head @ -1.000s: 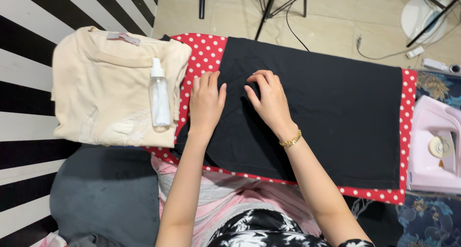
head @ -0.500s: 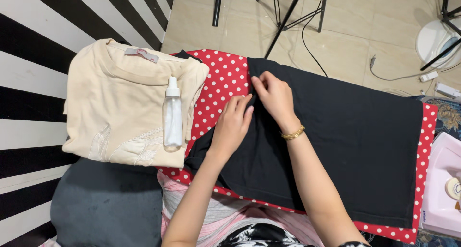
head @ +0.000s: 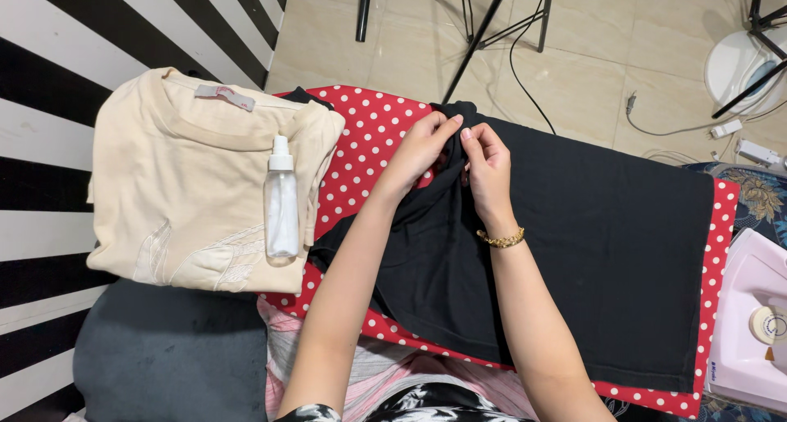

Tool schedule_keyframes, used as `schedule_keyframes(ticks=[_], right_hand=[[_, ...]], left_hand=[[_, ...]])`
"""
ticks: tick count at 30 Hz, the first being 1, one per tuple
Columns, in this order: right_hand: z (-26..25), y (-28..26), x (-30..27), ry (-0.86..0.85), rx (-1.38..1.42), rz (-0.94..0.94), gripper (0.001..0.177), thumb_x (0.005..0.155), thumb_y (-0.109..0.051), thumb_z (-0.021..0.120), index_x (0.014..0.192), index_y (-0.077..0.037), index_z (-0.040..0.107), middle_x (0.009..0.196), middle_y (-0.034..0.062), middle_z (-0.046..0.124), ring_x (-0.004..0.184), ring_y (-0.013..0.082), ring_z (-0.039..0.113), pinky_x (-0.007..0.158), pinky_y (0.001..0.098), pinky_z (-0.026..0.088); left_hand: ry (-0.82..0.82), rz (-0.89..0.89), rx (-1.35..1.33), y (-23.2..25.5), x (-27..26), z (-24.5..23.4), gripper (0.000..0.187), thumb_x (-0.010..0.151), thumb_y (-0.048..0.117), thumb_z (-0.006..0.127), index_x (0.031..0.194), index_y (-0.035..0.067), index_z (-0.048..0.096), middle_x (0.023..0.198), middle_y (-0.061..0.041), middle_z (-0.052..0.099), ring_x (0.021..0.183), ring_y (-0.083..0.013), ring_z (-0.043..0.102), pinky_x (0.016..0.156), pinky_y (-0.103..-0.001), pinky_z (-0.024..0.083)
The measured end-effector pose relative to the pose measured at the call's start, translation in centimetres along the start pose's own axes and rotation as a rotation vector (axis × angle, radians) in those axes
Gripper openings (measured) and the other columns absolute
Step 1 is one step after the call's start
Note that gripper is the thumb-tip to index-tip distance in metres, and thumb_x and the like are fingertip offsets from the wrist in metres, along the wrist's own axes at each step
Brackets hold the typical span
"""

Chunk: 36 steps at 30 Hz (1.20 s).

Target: The person folds a light-colored top and a black top by hand on a red-and-white workspace, using a spray bottle on the fabric.

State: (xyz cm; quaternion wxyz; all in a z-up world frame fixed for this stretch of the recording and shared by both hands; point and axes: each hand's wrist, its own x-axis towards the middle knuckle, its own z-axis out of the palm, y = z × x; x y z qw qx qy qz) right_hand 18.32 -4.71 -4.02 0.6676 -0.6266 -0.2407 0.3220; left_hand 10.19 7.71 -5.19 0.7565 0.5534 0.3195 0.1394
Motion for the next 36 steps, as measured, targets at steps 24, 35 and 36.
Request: schedule_keyframes(ticks=[24,35,36], right_hand=[[1.1,-1.1,-0.4,-0.030,-0.091,-0.074,0.023,0.110,-0.020,0.056,0.093,-0.004,0.060,0.067,-0.0019,0.058,0.052,0.0045,0.053,0.048,0.0206,0.041],[1.1,-0.7,-0.3,-0.053,-0.146,-0.090,0.023,0.110,-0.020,0.056,0.093,-0.004,0.061,0.065,-0.0025,0.058,0.052,0.0031,0.052,0.047,0.0195,0.040],[1.0,-0.7,-0.3,-0.055,-0.151,-0.093,0.023,0.110,-0.019,0.056,0.093,-0.004,0.061,0.065,-0.0025,0.058,0.052,0.0031,0.052,0.047,0.0195,0.039]], left_hand=[[0.547,0.513,0.551,-0.5,-1.9,-5.6,0.051,0.098,0.010,0.067,0.145,0.007,0.046,0.141,-0.020,0.059,0.133,-0.0378,0.056,0.110,-0.041,0.044],[0.476,0.163,0.543,2.3,-15.2,-4.9,0.057,0.098,0.019,0.070,0.149,0.015,0.046,0.066,-0.010,0.050,0.056,-0.0164,0.045,0.056,-0.031,0.041],[0.465,0.112,0.622,2.9,-16.1,-5.0,0.057,0.096,0.019,0.072,0.148,0.016,0.047,0.064,-0.011,0.052,0.056,-0.0196,0.049,0.056,-0.034,0.042]])
